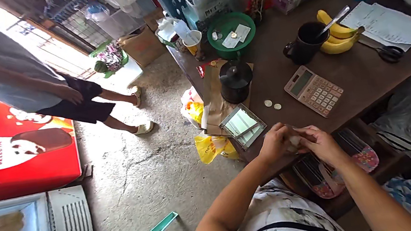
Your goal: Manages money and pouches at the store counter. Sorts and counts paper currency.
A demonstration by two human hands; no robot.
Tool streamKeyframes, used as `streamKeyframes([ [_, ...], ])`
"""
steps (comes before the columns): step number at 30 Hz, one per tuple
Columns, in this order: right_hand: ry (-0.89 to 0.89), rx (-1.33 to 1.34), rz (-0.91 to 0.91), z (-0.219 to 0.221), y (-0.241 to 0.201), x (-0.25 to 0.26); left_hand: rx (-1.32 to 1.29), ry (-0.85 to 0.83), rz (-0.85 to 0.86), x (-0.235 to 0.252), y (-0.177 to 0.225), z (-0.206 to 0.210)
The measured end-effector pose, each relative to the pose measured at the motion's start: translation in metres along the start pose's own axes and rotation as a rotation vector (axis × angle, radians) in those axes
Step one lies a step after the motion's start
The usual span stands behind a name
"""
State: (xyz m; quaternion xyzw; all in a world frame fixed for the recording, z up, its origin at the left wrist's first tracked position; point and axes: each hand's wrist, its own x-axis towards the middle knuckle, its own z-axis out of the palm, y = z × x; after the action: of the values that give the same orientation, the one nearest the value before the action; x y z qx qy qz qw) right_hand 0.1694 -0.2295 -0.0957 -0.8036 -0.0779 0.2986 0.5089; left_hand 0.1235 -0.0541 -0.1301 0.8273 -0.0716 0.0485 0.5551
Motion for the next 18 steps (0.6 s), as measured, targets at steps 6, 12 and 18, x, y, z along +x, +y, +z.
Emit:
streamKeyframes([
  [6, 0.153, -0.488, -0.363, 0.008, 0.004, -0.006, -0.101, -0.088, 0.014, -0.001, 0.0, -0.008],
  [12, 0.373, -0.436, -0.503, 0.022, 0.015, -0.019, -0.033, -0.162, 0.106, 0.001, -0.011, -0.024],
  [18, 0.416, -0.244, -0.36, 0.007, 0.035, -0.048, 0.288, -0.317, -0.03, -0.004, 0.012, -0.018],
])
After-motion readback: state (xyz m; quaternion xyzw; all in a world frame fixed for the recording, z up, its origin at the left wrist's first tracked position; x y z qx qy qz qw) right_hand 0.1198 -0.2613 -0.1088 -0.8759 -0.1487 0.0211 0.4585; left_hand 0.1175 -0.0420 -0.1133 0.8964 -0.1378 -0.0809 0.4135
